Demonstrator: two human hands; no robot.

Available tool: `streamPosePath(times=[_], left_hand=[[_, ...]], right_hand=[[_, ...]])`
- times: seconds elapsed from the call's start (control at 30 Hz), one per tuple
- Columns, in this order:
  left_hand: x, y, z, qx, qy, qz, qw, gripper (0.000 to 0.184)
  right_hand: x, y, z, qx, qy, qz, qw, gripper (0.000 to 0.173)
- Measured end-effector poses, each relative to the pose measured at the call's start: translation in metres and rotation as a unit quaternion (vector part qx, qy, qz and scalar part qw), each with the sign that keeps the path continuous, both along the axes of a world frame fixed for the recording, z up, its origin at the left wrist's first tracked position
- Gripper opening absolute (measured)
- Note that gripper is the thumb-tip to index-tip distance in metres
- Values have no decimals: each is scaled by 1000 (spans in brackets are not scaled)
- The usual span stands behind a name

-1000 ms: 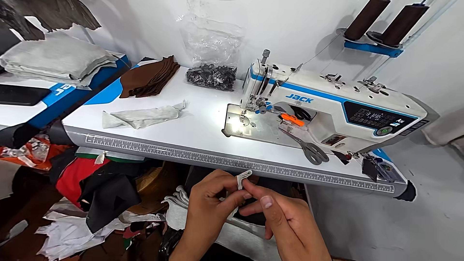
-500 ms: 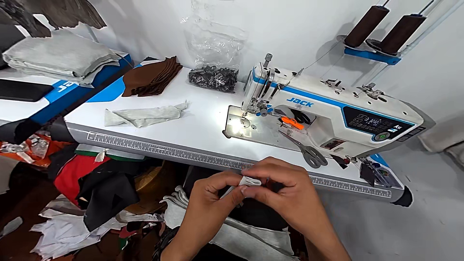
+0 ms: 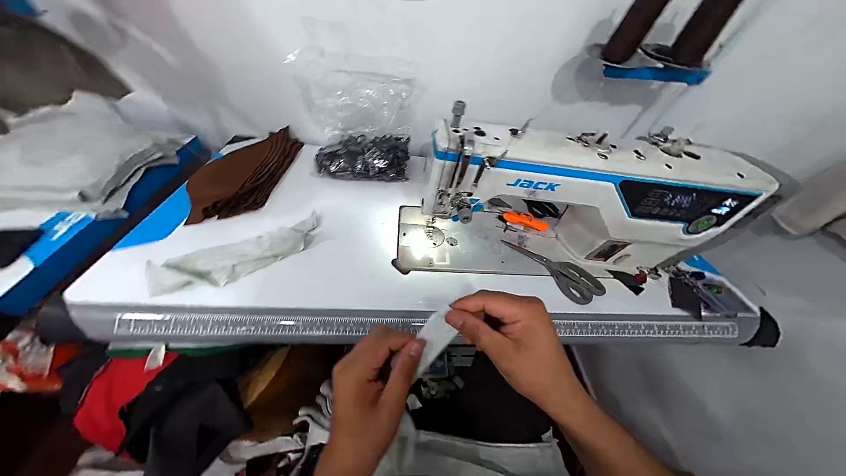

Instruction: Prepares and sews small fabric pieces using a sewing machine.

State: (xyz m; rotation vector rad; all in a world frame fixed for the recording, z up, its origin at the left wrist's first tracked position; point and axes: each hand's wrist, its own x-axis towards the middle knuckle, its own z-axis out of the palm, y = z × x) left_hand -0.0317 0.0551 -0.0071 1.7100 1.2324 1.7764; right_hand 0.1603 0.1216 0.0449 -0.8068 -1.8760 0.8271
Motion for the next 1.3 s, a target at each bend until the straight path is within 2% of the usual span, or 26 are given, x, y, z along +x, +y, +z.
streamPosePath(times=[0.03, 0.1, 0.2, 0.3, 0.37, 0.43, 0.57, 0.83, 1.0, 1.3], left_hand=[[-10, 16, 2, 22, 101, 41, 994, 21], [-25, 53, 10, 17, 238, 69, 969, 21], [-35, 121, 15, -59, 324, 21, 944, 20], [-35, 177, 6, -132, 375, -19, 917, 22], [-33, 198, -4, -128, 417, -26, 899, 12], [-32, 207, -12, -108, 454, -22, 884, 12], [-35, 213, -19, -64, 477, -5, 876, 21], [-35, 212, -28, -48, 470, 34, 881, 23], [-34, 211, -31, -30, 479, 40, 876, 23], [-33, 211, -32, -29, 479, 46, 876, 24]], right_hand=[[1, 12, -6, -20, -11, -4, 1000, 12], [0, 42, -15, -70, -28, -11, 997, 13], [-6, 100, -31, -138, -73, -40, 987, 16], [-10, 152, -52, -83, -156, -101, 979, 18], [-11, 178, -63, -38, -237, -123, 963, 20], [-11, 194, -74, -1, -283, -130, 950, 25], [-10, 211, -84, 45, -306, -129, 942, 27], [-9, 207, -93, 52, -341, -170, 923, 26], [-12, 207, -81, -70, -328, -164, 928, 17], [-14, 204, -80, -72, -383, -155, 908, 17]])
